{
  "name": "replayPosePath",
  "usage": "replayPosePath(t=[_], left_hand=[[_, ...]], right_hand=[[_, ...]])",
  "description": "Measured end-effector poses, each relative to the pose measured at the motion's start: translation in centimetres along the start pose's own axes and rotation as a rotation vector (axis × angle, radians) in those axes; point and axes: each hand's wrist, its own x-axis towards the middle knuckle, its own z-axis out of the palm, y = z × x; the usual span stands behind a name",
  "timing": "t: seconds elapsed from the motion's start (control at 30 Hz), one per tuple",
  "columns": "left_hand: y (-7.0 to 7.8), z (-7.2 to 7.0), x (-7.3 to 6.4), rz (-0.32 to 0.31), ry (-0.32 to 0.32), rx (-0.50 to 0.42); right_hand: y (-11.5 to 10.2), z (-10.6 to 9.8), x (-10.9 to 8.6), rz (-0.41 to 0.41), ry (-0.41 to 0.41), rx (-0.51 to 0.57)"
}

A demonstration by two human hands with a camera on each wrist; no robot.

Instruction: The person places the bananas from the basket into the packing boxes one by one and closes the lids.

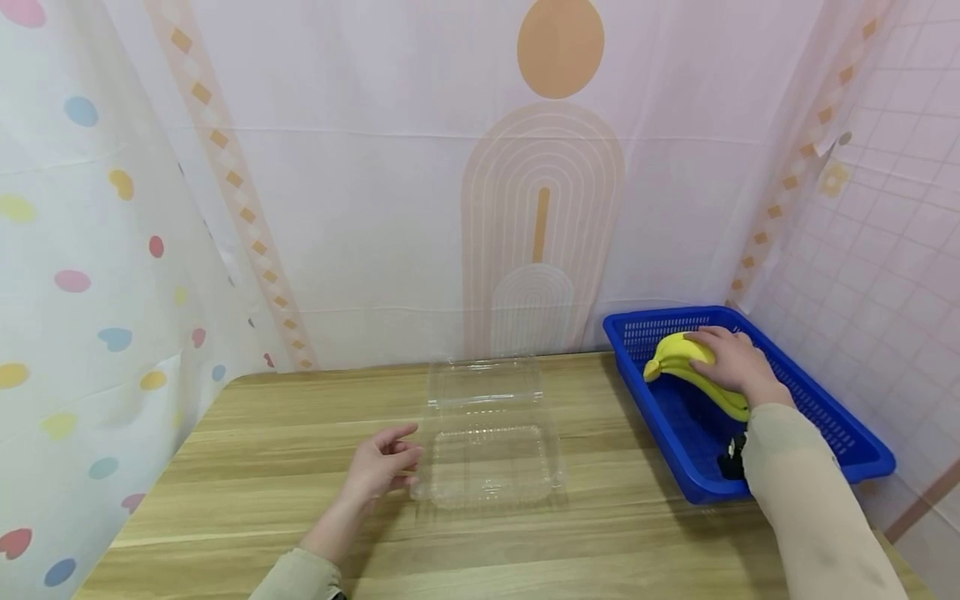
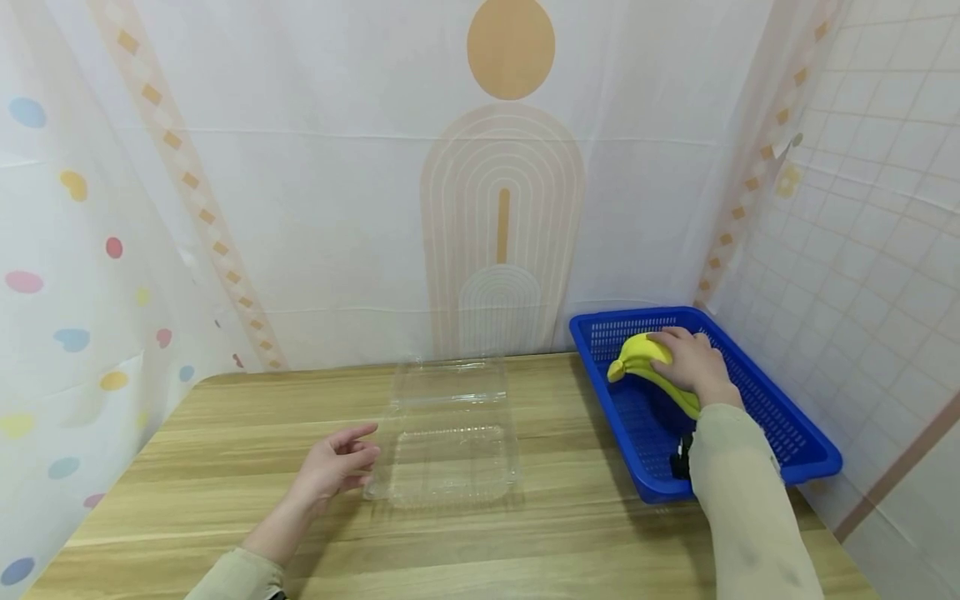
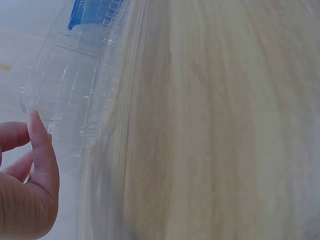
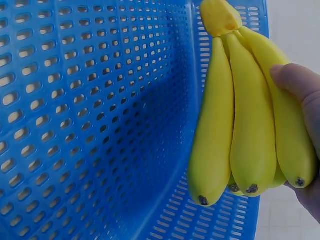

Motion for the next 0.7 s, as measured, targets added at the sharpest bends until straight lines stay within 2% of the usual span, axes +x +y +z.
replayPosePath(t=[0.33, 0.7], left_hand=[[0.0, 0.0, 0.0, -0.003, 0.003, -0.004], [0.1, 0.2, -0.2, -0.007, 0.006, 0.0]], right_hand=[[-0.2, -0.8, -0.5, 0.008, 0.072, 0.004], [-1.0, -1.6, -0.6, -0.047, 0.234, -0.007]])
